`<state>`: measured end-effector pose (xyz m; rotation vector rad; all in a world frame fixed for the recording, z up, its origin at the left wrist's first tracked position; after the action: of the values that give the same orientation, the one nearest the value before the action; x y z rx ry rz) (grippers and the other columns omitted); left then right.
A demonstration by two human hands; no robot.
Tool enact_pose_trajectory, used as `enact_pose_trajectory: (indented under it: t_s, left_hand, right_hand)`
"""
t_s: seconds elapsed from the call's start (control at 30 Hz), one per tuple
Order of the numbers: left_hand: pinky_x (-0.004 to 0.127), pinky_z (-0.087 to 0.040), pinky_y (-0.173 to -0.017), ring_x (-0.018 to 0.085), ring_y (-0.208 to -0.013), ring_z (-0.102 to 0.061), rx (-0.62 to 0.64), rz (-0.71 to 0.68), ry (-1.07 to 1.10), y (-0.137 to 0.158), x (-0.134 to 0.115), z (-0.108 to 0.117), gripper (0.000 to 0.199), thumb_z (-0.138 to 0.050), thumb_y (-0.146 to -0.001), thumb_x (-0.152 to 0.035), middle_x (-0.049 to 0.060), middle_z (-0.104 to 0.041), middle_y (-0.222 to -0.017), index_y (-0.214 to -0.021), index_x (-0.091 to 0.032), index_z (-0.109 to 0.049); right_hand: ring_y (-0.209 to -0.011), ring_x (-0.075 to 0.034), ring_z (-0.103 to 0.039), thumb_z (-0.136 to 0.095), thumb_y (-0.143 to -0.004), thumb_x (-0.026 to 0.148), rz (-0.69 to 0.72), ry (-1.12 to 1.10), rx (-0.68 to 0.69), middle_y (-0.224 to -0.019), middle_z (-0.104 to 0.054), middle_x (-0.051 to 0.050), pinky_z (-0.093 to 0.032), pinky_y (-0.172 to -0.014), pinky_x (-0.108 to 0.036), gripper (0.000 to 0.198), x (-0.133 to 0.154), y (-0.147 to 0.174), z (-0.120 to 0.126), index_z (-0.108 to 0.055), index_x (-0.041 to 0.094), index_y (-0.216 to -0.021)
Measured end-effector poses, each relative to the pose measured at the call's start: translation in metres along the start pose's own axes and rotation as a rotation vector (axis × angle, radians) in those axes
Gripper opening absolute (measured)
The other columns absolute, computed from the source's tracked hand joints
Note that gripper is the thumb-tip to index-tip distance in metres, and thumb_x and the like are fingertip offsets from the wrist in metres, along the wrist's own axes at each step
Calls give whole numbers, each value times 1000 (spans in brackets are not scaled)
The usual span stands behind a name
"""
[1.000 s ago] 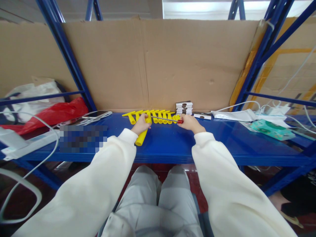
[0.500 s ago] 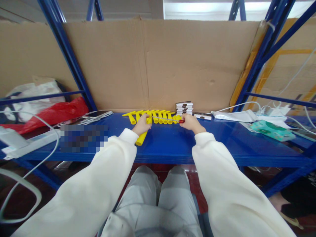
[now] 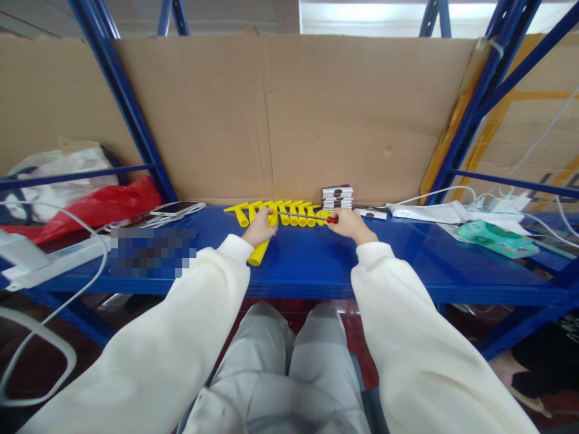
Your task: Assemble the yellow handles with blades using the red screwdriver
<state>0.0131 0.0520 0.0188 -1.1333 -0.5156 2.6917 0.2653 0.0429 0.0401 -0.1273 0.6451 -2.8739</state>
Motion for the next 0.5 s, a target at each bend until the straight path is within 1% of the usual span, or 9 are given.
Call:
enact_pose_trajectory:
  t_s: [0.1, 0.17, 0.27, 0.37, 0.5]
  left_hand:
    - [39, -51, -103, 26, -116, -65, 2, -7, 1, -1, 1, 0, 51, -62, -73, -3, 14, -61, -130, -121, -17, -54]
    - [39, -52, -102, 26, -116, -65, -2, -15, 10, -1, 1, 0, 52, -63, -72, -3, 13, -62, -128, -121, -18, -54]
    - [39, -52, -102, 26, -116, -66, -6, -29, 12, -2, 2, 0, 52, -64, -71, -3, 12, -63, -126, -120, -19, -54]
    - [38, -51, -103, 25, -117, -65, 1, -27, 5, -1, 1, -1, 51, -63, -72, -3, 12, -62, -127, -119, -19, -54]
    - [37, -52, -102, 25, -118, -65, 7, 7, 10, 0, 0, 0, 48, -62, -73, -2, 14, -61, -129, -118, -18, -54]
  right_hand:
    - [-81, -24, -66, -63, -79, 29, 41, -2, -58, -91, -75, -9, -40, -73, -31, 11, -1, -2, 1, -66, 21, -85]
    - [-77, -23, -66, -64, -78, 28, 44, 3, -49, -88, -75, -8, -39, -68, -29, 11, -1, -2, -1, -65, 21, -87]
    - [-75, -23, -66, -64, -79, 27, -5, 19, -2, -86, -76, -9, -38, -65, -29, 15, -2, -1, -4, -65, 20, -93]
    - [-81, -25, -69, -63, -81, 27, -47, 42, 21, -92, -77, -11, -40, -69, -30, 19, -1, 1, -3, -67, 19, -98]
    - [-91, -28, -70, -60, -82, 29, -27, 30, 37, -97, -78, -10, -43, -82, -36, 20, 2, 1, -3, -70, 20, -97]
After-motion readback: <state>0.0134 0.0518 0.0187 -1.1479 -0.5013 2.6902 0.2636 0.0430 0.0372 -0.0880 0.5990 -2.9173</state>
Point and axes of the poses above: each hand's wrist, its own y-axis away from the middle knuckle, its own z-axis out of the back of the hand, x = y × z, the point moved 8 cm from there along -y, towards the middle knuckle
